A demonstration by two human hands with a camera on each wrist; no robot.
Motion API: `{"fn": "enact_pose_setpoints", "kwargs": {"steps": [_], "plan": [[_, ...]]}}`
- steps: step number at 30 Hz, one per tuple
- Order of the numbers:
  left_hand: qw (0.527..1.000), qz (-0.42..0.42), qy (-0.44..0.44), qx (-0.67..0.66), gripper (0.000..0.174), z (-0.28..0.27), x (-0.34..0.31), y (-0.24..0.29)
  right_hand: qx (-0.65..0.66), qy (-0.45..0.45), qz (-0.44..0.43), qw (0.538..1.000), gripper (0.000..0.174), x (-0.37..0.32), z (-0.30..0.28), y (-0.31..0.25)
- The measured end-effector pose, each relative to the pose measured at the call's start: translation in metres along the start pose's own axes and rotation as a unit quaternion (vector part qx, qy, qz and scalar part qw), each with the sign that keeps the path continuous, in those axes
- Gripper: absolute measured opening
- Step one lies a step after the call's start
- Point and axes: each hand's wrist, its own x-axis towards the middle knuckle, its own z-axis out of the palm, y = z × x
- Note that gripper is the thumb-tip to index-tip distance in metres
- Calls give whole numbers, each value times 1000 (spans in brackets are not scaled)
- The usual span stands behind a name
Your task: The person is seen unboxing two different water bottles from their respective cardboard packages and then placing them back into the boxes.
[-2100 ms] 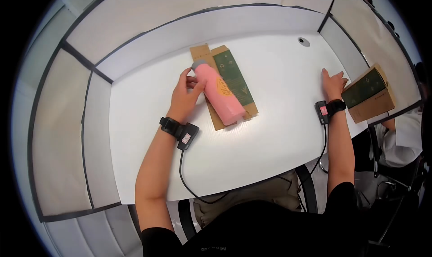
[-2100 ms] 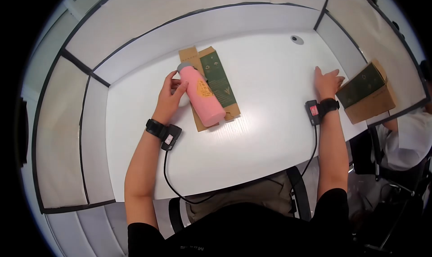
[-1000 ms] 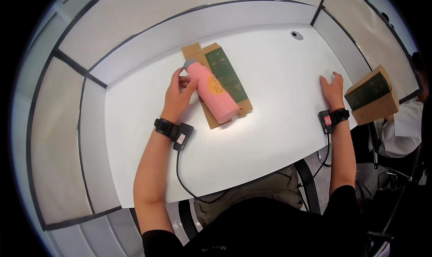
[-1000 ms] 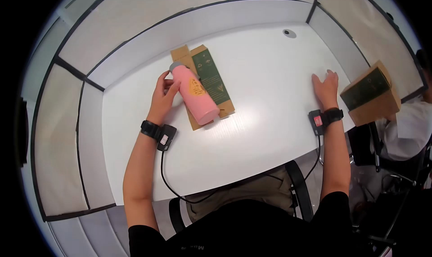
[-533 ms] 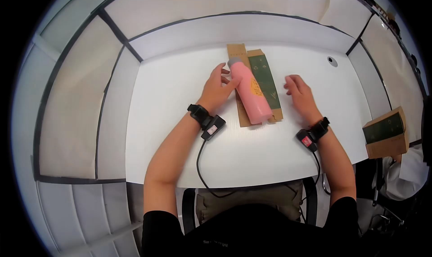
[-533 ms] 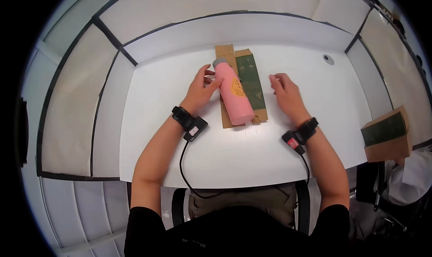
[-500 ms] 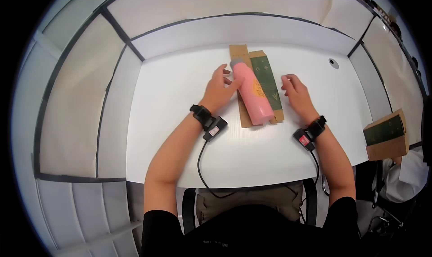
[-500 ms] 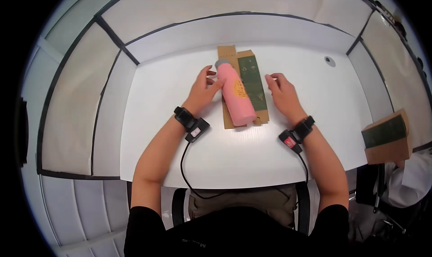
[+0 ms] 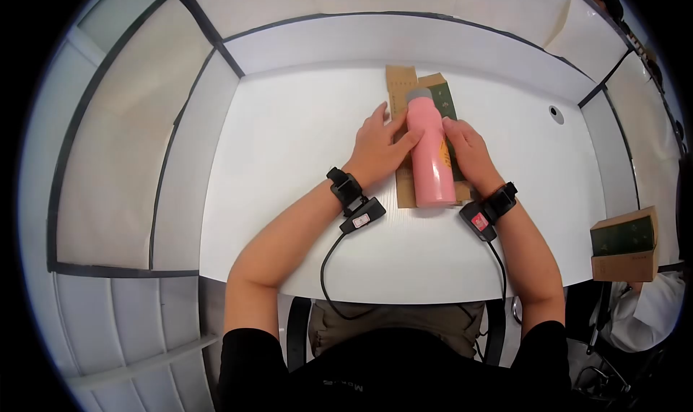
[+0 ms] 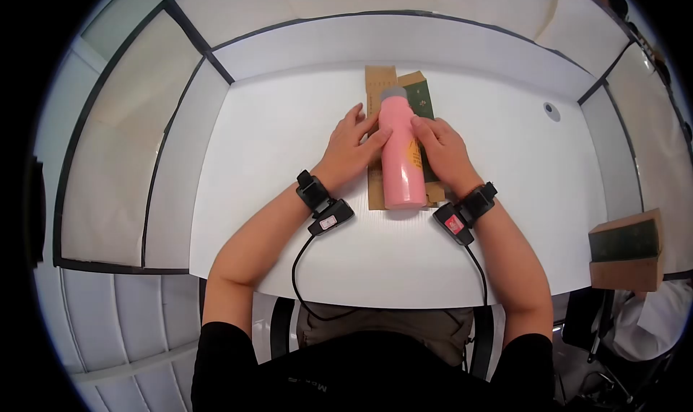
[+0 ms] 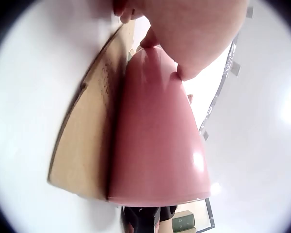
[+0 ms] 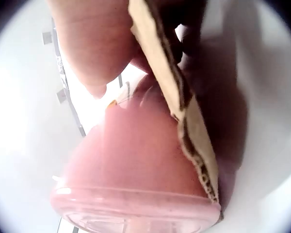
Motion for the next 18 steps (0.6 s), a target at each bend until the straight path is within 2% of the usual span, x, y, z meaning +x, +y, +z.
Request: {"fn": "enact_pose_setpoints", "kwargs": {"steps": [2,5,6,8,11,12,15,18], "plan": [[999,-26,-32,-21,66,-3,-2,9,6,-32,-7,999,55,-2,-4,0],[986,68,-21,-149,71,0,-2,13,42,-65,11,997,61,-19,-4,-34],[977,74,-31,-199,71,2,-3,14,88,-81,37,992,69,-18,-6,-33],[949,85,-53,-299,72,9,-7,17,98,-89,29,991,69,-19,-9,-32],[929,33,-144,-340,71,0,-11,25,77,-79,14,994,72,-17,-12,-18],[924,35,-142,-354,70,-1,-11,27,106,-98,18,989,71,-20,-14,-28],[963,120,-64,-235,67,-2,-12,23,247,-135,29,959,73,-23,-13,-27],[916,4,69,-394,70,5,-18,31,329,-169,13,929,78,-25,-6,-25]]}}
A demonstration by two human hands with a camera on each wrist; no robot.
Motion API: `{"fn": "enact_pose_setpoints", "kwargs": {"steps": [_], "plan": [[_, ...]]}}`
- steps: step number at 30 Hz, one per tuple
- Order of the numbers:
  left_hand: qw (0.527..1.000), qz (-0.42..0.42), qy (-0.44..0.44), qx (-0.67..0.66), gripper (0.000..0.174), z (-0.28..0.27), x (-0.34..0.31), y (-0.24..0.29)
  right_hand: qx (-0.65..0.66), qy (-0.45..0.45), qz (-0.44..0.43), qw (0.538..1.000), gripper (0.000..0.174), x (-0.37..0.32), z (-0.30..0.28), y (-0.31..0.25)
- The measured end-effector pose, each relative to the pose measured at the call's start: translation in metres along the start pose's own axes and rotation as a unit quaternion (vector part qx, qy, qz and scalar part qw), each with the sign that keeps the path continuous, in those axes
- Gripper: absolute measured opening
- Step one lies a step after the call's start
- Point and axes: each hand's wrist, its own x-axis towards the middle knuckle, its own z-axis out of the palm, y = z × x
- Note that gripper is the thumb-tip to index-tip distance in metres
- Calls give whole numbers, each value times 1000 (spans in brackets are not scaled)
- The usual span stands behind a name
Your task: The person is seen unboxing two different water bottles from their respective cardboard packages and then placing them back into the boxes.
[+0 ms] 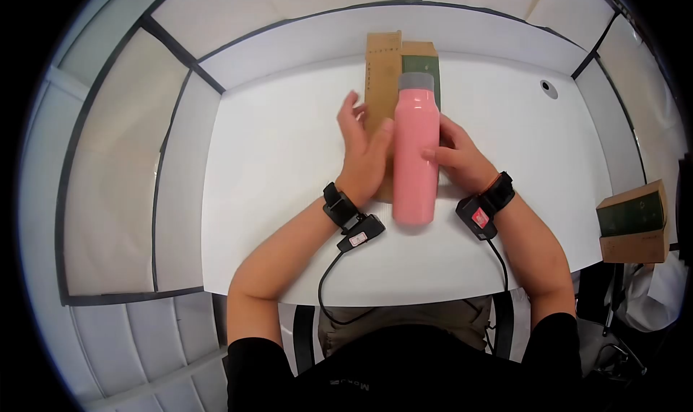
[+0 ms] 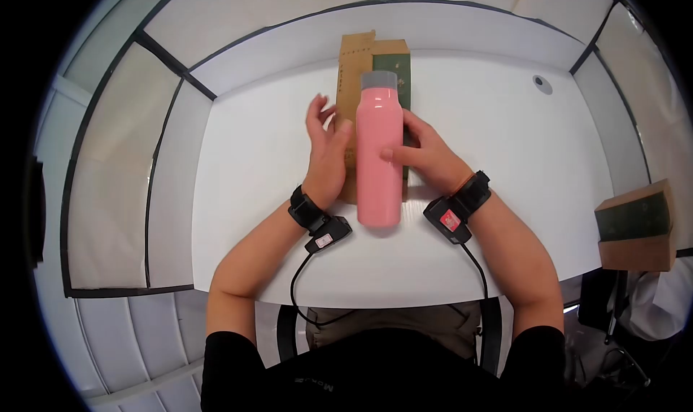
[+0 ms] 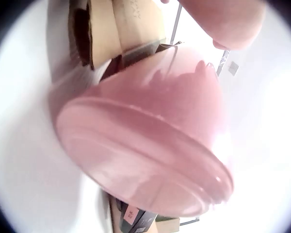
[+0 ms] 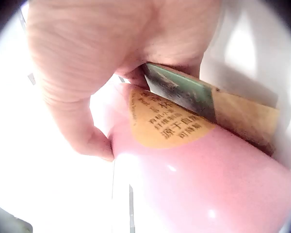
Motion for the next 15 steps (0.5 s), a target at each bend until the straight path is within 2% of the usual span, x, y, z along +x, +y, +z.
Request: {"fn": "enact_pose_setpoints", "kwargs": {"steps": [3,5,7,10,13,15], "plan": [[998,-40,24,40,82,-3,6,0,78,-31,7,996,82,-2,8,-1],[999,-48,15,14,82,-3,6,-2,126,-38,34,991,85,-6,8,-5],[996,-58,13,60,86,-7,10,-11,137,-37,44,989,84,-6,6,-4],[993,-92,-7,77,95,-11,12,-14,144,-48,43,987,77,-5,-3,2],[988,-84,-13,127,101,-12,14,-16,184,-61,36,980,68,-2,-8,9],[990,-65,-23,119,96,-10,13,-13,162,-49,36,985,64,-5,-5,5]]}}
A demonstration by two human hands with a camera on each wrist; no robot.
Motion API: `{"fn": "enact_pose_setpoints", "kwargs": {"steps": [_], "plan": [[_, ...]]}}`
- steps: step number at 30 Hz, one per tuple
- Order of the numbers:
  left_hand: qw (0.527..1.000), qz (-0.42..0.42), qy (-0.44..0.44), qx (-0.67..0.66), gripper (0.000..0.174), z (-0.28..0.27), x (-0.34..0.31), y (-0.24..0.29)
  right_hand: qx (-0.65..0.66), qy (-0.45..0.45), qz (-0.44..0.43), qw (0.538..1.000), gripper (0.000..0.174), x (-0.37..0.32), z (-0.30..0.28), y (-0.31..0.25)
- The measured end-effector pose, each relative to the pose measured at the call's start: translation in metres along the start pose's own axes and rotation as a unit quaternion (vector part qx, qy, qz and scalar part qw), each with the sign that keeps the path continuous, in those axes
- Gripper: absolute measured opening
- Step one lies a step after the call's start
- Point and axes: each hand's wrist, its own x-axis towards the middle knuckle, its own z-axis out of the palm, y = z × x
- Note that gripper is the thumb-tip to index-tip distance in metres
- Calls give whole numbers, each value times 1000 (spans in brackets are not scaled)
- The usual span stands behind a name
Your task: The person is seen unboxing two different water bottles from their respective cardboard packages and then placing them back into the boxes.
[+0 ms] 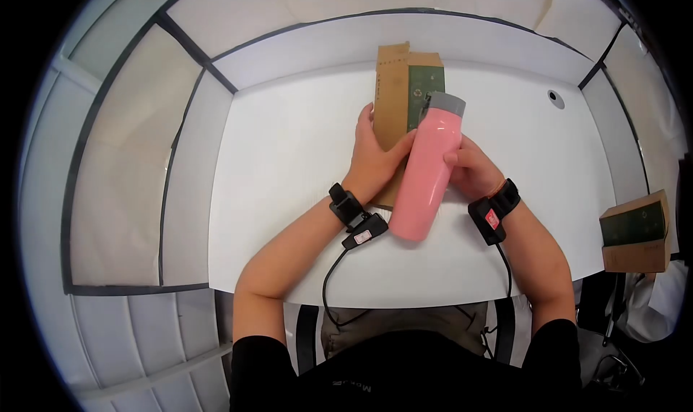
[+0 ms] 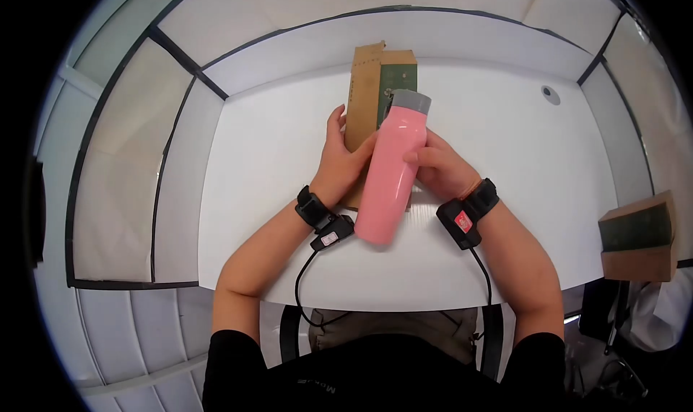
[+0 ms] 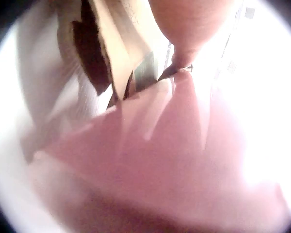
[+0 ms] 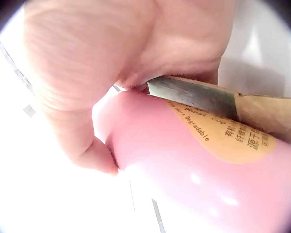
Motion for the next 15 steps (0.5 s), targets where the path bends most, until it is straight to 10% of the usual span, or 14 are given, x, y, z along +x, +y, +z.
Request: {"fn": "enact_pose_setpoints", "kwargs": {"steps": [15], "plan": [[998,-64,5,-18,101,3,-5,23,158,-7,-8,987,64,2,-20,4]]}}
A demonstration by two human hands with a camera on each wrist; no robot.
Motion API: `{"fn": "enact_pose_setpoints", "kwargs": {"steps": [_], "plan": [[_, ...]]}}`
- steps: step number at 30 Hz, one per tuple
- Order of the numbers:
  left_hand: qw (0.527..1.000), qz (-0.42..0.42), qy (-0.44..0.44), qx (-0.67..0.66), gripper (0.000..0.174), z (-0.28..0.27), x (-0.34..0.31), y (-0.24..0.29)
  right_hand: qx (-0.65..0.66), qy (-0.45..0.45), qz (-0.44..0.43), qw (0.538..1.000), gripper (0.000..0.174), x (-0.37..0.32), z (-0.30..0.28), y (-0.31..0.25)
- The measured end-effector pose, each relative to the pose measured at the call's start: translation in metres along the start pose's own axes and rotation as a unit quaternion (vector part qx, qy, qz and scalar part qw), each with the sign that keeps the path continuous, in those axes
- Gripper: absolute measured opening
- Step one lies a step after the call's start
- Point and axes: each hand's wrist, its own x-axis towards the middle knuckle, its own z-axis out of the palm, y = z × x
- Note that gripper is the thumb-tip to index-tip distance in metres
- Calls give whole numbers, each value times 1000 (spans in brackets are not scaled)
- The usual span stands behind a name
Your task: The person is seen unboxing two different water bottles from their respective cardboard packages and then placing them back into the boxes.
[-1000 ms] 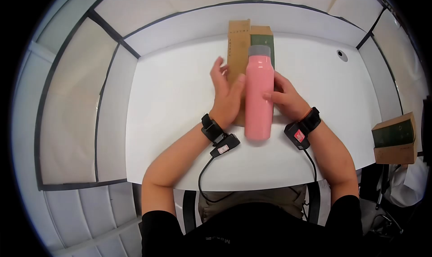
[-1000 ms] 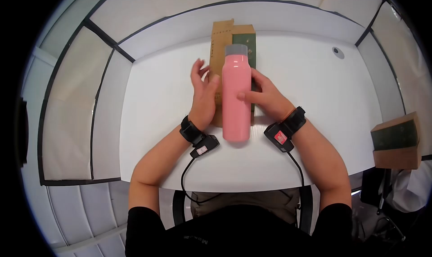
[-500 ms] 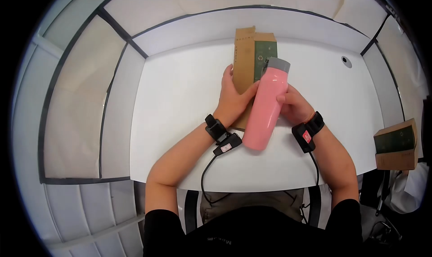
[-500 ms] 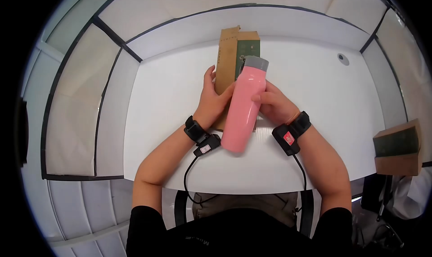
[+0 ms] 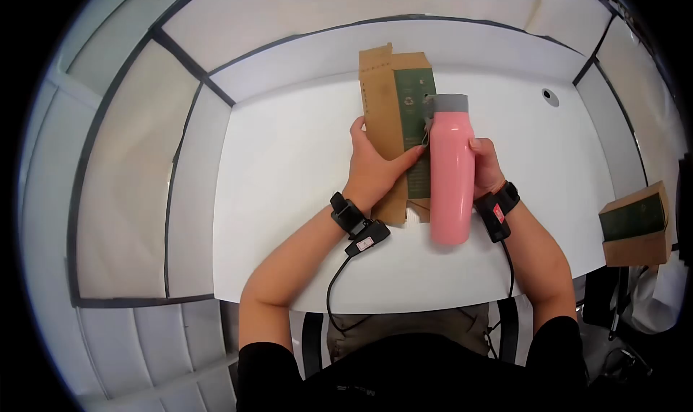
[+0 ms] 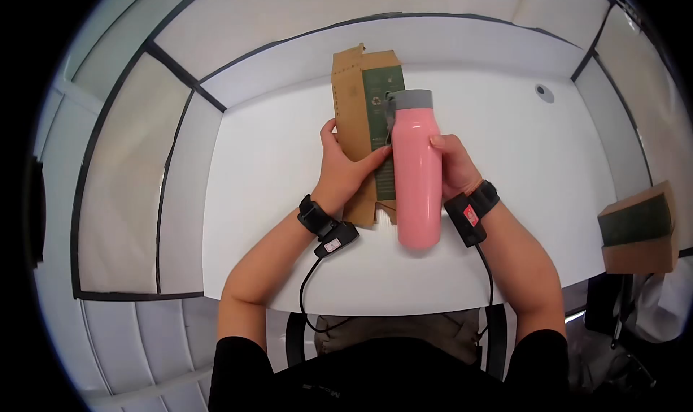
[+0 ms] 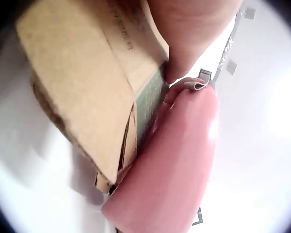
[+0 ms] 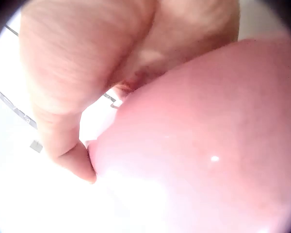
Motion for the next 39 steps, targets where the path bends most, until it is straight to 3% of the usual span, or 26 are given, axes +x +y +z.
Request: {"fn": "enact_pose_setpoints", "kwargs": {"steps": [3,4,7,9,11,15,16,19,20,21,23,26,29,30,33,35,39], "plan": [[998,16,-48,-37,99,0,2,-3,-31,-14,0,999,64,-1,2,4],[995,27,-79,-56,97,0,0,-3,-37,7,41,998,76,-3,-1,6],[983,13,-149,-109,92,0,-5,8,-25,-2,34,999,66,-4,1,8],[978,-32,-156,-132,93,-1,-8,19,-43,-6,43,998,68,-5,3,7],[975,-19,-161,-151,92,-2,-8,12,-61,-12,39,997,69,-2,2,7],[959,-19,-172,-225,79,-6,-3,3,-51,-22,21,998,70,-3,5,7],[953,-25,-153,-260,68,-4,-3,4,-56,-37,37,997,75,-3,3,2],[935,-60,-152,-314,57,-14,7,-3,-39,-24,-44,998,80,1,20,-8],[946,-68,-98,-303,50,-13,7,-4,-46,31,-90,994,83,2,21,-15],[944,-69,-92,-311,49,-15,10,-6,-48,17,-103,993,78,1,10,-26],[937,-69,-83,-332,49,-18,17,-10,-71,82,-140,984,74,-4,-23,-43],[941,-74,-89,-319,55,-20,18,-12,-32,217,-234,947,60,2,-32,-63],[951,-65,-81,-292,64,-18,16,-15,-86,308,-278,906,58,4,-54,-86],[951,-69,-88,-287,73,-18,18,-16,-104,318,-305,892,58,5,-60,-93],[941,-71,-124,-308,75,-19,17,-15,-184,325,-354,857,55,5,-62,-117],[941,-88,-135,-299,73,-20,18,-16,-316,302,-366,821,52,9,-55,-128],[919,-110,-166,-339,61,-21,21,-15,-424,327,-405,741,48,28,-54,-128]]}}
